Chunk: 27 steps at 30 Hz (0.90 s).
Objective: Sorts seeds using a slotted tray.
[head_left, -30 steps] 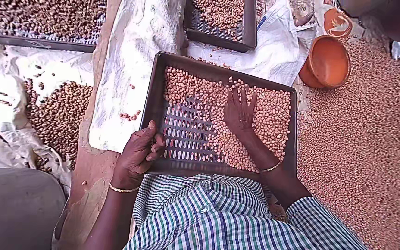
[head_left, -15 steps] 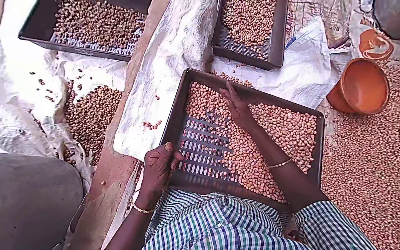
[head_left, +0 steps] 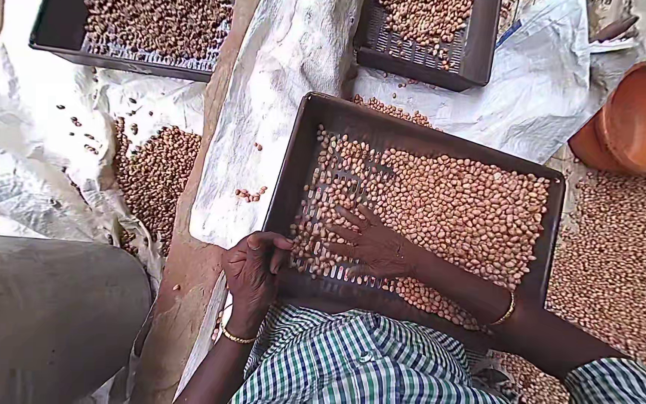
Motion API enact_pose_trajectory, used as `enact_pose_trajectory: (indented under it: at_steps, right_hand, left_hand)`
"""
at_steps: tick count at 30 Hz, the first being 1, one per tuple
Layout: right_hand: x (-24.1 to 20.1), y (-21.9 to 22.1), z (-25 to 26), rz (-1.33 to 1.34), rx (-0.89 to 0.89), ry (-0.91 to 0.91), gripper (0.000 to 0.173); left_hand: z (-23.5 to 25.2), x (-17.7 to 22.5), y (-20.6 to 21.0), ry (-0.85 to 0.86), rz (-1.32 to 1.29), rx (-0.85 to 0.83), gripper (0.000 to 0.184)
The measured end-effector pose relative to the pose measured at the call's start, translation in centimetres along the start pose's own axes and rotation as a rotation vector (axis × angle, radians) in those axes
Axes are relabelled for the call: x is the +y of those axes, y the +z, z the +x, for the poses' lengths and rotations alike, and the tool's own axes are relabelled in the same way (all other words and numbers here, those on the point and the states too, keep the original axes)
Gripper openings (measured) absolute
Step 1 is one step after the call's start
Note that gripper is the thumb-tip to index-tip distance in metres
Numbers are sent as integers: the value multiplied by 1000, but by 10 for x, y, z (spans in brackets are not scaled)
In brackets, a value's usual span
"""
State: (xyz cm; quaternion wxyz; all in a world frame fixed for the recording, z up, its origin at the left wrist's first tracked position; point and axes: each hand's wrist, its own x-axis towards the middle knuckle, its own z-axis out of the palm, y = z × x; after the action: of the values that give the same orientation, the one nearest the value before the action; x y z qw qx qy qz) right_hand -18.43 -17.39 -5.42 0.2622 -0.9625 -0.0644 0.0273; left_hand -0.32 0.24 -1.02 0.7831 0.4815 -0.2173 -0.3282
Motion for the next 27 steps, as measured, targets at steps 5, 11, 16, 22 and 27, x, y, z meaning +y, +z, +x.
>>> enact_pose_trajectory:
  at_steps: [5,11,16,22,27]
  right_hand:
    - [-20,-23,-33,534,514,389,29]
    - [38,-59,33,176,717,592,18]
    - [49,-62,81,-283,406,589,19]
    - [20,-97,111,-230,-99,908,26]
    - [5,-106,66,551,540,722,9]
  left_hand:
    - [-1,-1,-2,14,43,-4,32]
    - [-1,2,-2,-29,1,-19,36]
    - [0,1,-1,-15,-25,-64,34]
    - [3,0,-3,3,-56,-87,33]
    - [1,-1,-4,27,-85,-12,35]
